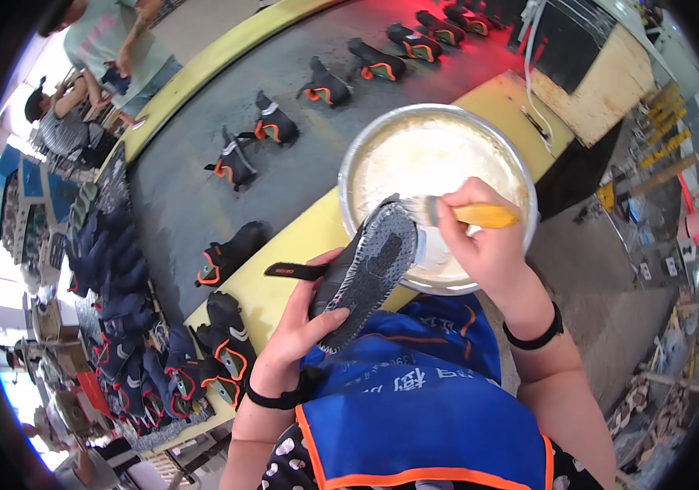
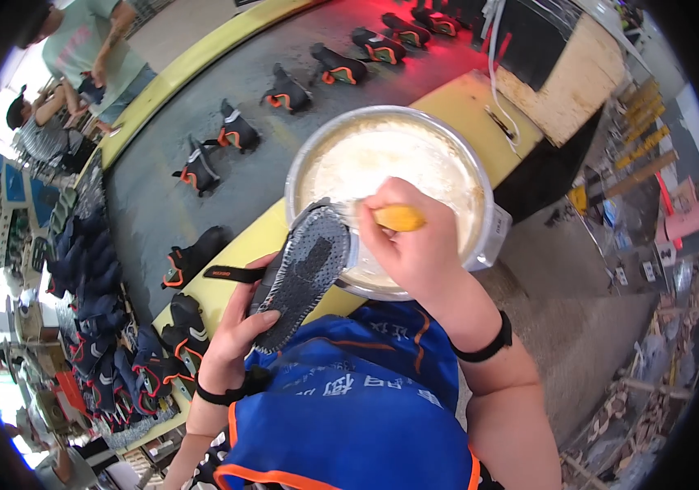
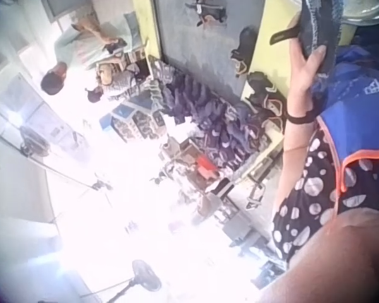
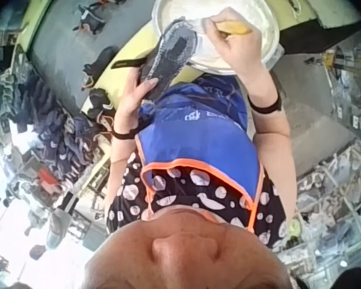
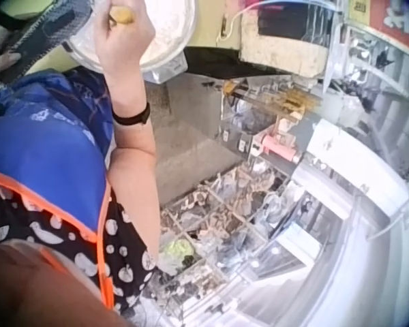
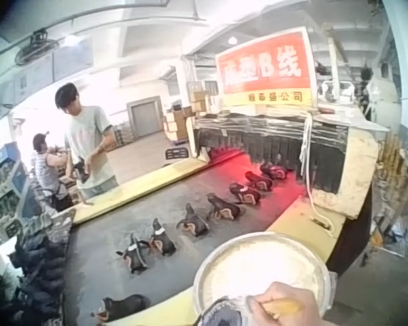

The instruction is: Apply glue to the bottom of shoe soles using a brush.

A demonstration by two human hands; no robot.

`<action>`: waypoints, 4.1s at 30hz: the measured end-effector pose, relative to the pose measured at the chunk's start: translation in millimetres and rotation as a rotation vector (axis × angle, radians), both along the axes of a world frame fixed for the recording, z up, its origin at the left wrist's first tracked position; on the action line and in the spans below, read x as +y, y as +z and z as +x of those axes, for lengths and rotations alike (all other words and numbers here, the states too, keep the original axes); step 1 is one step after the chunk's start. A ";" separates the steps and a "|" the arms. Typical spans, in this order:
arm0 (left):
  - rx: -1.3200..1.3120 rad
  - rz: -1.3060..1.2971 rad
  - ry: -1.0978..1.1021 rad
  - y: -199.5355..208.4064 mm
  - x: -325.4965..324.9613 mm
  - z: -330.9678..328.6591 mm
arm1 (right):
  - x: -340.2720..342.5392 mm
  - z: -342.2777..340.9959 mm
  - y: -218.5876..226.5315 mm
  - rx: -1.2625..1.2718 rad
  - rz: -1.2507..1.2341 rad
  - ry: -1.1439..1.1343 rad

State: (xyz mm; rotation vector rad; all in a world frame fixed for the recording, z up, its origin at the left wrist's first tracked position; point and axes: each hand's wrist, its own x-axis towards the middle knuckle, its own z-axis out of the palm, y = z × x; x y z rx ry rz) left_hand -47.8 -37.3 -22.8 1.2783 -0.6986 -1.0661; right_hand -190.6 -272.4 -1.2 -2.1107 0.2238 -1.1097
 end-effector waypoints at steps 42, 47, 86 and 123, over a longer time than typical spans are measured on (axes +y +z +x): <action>-1.293 0.916 0.310 -97.1 67.6 219.1 | 18.6 -34.4 -13.6 -0.085 0.496 -0.285; -0.694 0.381 0.518 -35.9 61.8 174.7 | 7.2 -48.4 -29.4 -0.038 0.514 -0.217; 0.264 0.122 0.057 -8.5 16.4 5.4 | -24.9 -17.4 -39.0 0.173 0.172 -0.270; 0.215 0.046 -0.024 -13.6 3.6 3.8 | 20.6 -6.7 -25.9 0.157 0.361 -0.096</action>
